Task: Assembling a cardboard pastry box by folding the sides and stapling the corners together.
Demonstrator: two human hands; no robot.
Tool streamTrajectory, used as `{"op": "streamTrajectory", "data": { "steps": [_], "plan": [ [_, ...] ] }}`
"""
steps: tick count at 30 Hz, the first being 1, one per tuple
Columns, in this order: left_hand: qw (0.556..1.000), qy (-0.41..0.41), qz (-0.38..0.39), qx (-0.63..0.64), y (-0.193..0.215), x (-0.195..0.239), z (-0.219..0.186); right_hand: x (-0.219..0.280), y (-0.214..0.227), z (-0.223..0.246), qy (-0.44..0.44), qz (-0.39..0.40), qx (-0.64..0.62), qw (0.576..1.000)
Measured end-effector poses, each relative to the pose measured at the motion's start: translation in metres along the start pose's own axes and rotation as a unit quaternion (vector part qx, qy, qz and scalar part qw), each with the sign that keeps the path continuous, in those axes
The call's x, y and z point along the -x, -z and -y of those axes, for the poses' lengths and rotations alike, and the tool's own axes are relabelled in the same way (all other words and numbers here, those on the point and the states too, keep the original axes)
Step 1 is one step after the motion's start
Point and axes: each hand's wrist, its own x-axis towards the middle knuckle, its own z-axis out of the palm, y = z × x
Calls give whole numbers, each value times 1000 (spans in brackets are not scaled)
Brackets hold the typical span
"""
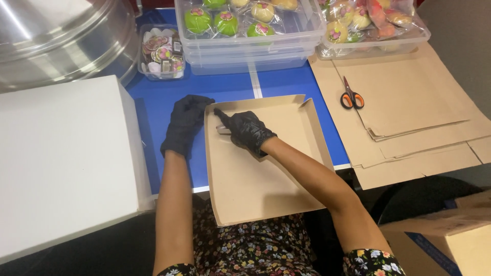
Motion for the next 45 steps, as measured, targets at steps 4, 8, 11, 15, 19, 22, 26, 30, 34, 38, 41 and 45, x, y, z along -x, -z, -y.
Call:
{"op": "streamTrajectory", "data": {
  "steps": [4, 8, 11, 15, 19, 22, 26, 30, 34, 38, 41, 45],
  "plan": [
    [1000, -14, -9, -13, 1, -7, 4, -2, -4, 0, 1, -8, 10, 1000],
    [999, 9, -11, 36, -2, -17, 13, -4, -4, 7, 36, -17, 36, 999],
    [998, 14, -19, 62, 0, -25, 25, 4, 2, 16, 43, -15, 17, 999],
    [998, 7, -12, 68, 0, -26, 26, -7, -6, 13, 52, -23, 19, 998],
    [999, -3, -12, 41, 2, -21, 22, -16, -6, 14, 39, -14, 28, 999],
    [998, 17, -27, 56, 0, -22, 24, -16, -10, 8, 43, -13, 22, 999],
    [999, -14, -28, 40, -2, -38, 40, -28, -28, -2, 32, -29, 83, 996],
    [998, -49, -39, 15, -5, -36, 44, 5, 10, 18, 21, 27, 71, 997],
    [995, -60, -82, 5, -29, -60, 81, 11, 7, 28, 19, 14, 35, 999],
    [965, -219, -140, 39, -48, -74, 107, -46, -47, 2, -6, -17, -32, 999],
    [954, -249, -157, 47, -53, -70, 106, -39, -31, 11, -22, 2, -41, 999],
    [962, -221, -151, 56, -52, -82, 118, 25, 45, 45, -38, 73, -47, 995]
  ]
}}
